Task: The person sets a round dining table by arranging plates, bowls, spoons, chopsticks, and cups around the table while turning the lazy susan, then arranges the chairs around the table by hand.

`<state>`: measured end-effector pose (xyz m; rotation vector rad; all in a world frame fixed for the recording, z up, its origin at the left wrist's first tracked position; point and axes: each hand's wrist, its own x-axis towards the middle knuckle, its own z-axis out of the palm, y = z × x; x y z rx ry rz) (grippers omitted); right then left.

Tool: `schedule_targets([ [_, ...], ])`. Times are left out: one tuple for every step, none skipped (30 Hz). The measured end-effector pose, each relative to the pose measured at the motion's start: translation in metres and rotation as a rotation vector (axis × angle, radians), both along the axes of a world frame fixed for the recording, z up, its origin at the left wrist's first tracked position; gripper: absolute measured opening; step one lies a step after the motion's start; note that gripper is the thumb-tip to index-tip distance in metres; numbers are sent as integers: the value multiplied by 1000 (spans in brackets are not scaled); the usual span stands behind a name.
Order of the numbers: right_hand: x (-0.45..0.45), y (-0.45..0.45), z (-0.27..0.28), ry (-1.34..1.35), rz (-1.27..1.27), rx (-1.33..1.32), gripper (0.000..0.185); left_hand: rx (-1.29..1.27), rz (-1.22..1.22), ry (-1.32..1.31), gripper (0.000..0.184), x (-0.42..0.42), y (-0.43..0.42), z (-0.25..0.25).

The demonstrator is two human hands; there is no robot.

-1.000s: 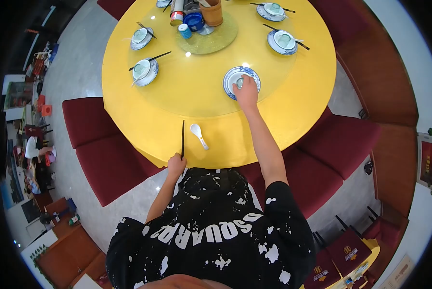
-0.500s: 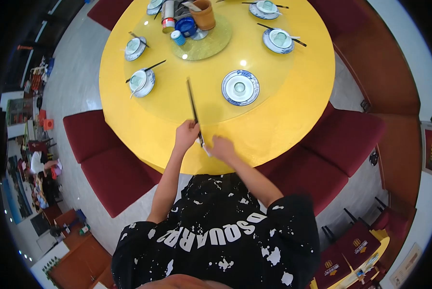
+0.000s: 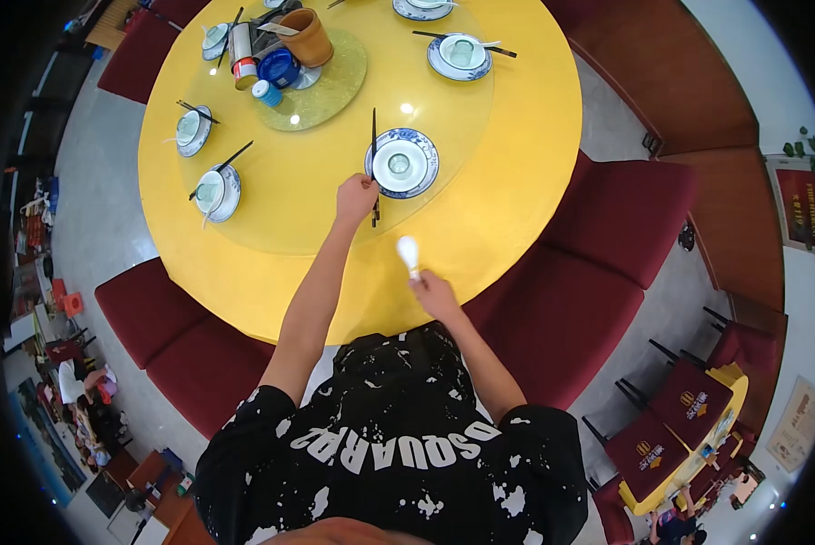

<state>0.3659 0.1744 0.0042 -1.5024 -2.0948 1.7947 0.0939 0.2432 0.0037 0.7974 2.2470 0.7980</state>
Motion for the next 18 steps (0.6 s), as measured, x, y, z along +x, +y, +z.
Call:
schedule_targets([
  [10,7,4,73,-165,-20,28,1,35,-25,25,4,-2,2],
  [16,17,5,49,-226,55,27,12,43,-34,26,7,-4,0],
  [15,33,14,27,-284,132,27,26,53,-42,28,9,-6,-6],
  [11,50,22,23,-265,226,27,42,64,-49,30,12,-6,-9],
  [1,66,29,-11,-246,330,26,52,65,-32,32,13,-7,-10],
  [-11,80,35,-44,-227,433,26,60,67,-15,34,15,-8,-9],
  [-23,94,39,-52,-209,496,25,67,69,4,36,17,-11,-9],
  [-37,106,42,-58,-192,557,25,70,60,12,38,19,-13,-8],
  [-49,116,42,-62,-175,617,25,71,51,20,40,20,-14,-7],
  [-58,127,38,-75,-130,679,24,75,42,31,42,19,-15,-8],
  [-66,136,33,-86,-84,741,23,104,32,52,43,19,-17,-9],
  [-73,143,27,-97,-38,803,22,134,23,73,43,19,-20,-12],
  [-78,149,22,-114,6,839,22,162,14,94,44,18,-24,-15],
  [-82,153,18,-131,48,874,21,167,25,53,43,16,-28,-18],
  [-87,156,18,-150,90,910,21,173,36,11,43,14,-30,-17],
  [-90,158,19,-157,113,926,21,179,46,-30,43,13,-32,-16],
  [-92,158,19,-164,136,941,20,184,49,-53,42,12,-33,-15],
  [-94,158,20,-172,158,954,20,188,52,-77,40,12,-34,-13],
])
